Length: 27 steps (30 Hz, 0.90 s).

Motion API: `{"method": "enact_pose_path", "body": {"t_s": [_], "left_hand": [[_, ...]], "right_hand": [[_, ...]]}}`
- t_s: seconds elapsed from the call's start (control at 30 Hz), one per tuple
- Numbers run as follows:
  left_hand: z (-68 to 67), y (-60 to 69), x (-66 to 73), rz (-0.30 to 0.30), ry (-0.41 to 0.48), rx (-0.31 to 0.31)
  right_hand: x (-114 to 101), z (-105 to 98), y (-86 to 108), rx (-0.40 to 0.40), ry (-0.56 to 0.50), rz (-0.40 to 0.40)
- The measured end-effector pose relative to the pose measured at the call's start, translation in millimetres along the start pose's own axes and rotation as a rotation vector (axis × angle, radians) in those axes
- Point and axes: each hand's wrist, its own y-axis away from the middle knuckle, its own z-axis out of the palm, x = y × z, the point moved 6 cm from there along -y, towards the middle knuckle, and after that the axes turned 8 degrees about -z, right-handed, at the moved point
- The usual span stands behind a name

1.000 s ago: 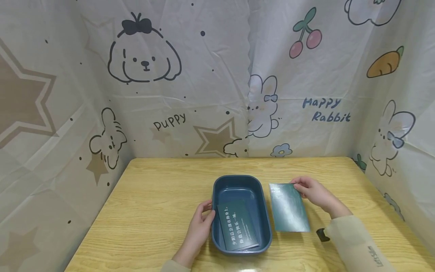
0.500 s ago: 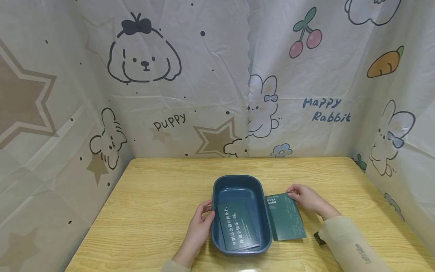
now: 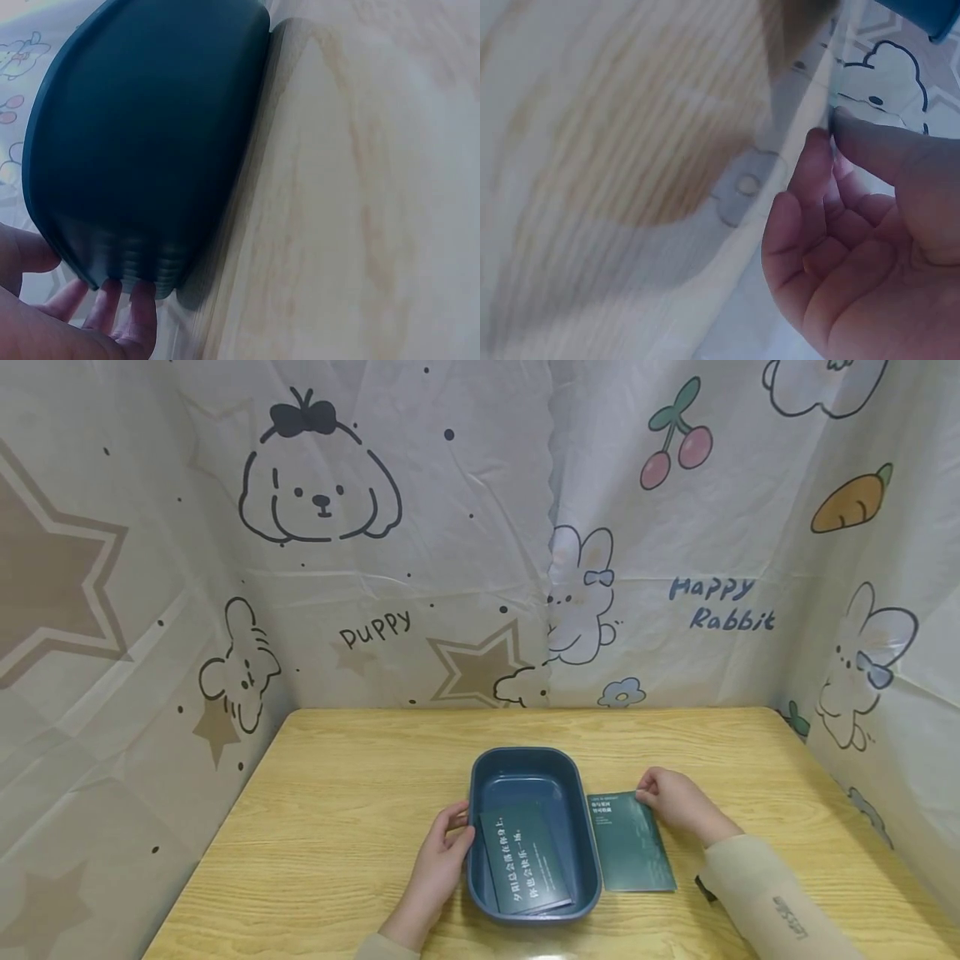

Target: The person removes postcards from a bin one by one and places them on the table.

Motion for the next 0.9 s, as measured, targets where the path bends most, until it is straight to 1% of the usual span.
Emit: {"method": "enact_pose_path", "body": {"t_s": [0.17, 0.43, 0.57, 0.67, 0.9], "left_hand": [[0.1, 1.2, 0.6, -0.001, -0.001, 0.001], [-0.3, 0.4, -1.0, -0.011, -0.007, 0.009], [-0.9, -0.1, -0.2, 0.003, -0.015, 0.015], [-0.9, -0.2, 0.9, 0.012, -0.011, 0.009], [-1.6, -0.4, 0.4, 0.005, -0.016, 0.006]], "right_hand": [[-0.4, 3.1, -0.5, -0.007, 0.042, 0.027], [1.1, 7.1, -1.2, 0.002, 0.106, 0.023], [1.7, 7.3, -1.5, 0.008, 0.121, 0.027], [1.5, 6.6, -1.7, 0.019, 0.135, 0.015], [0.5, 6.1, -3.0, 0.025, 0.153, -0.009]]}}
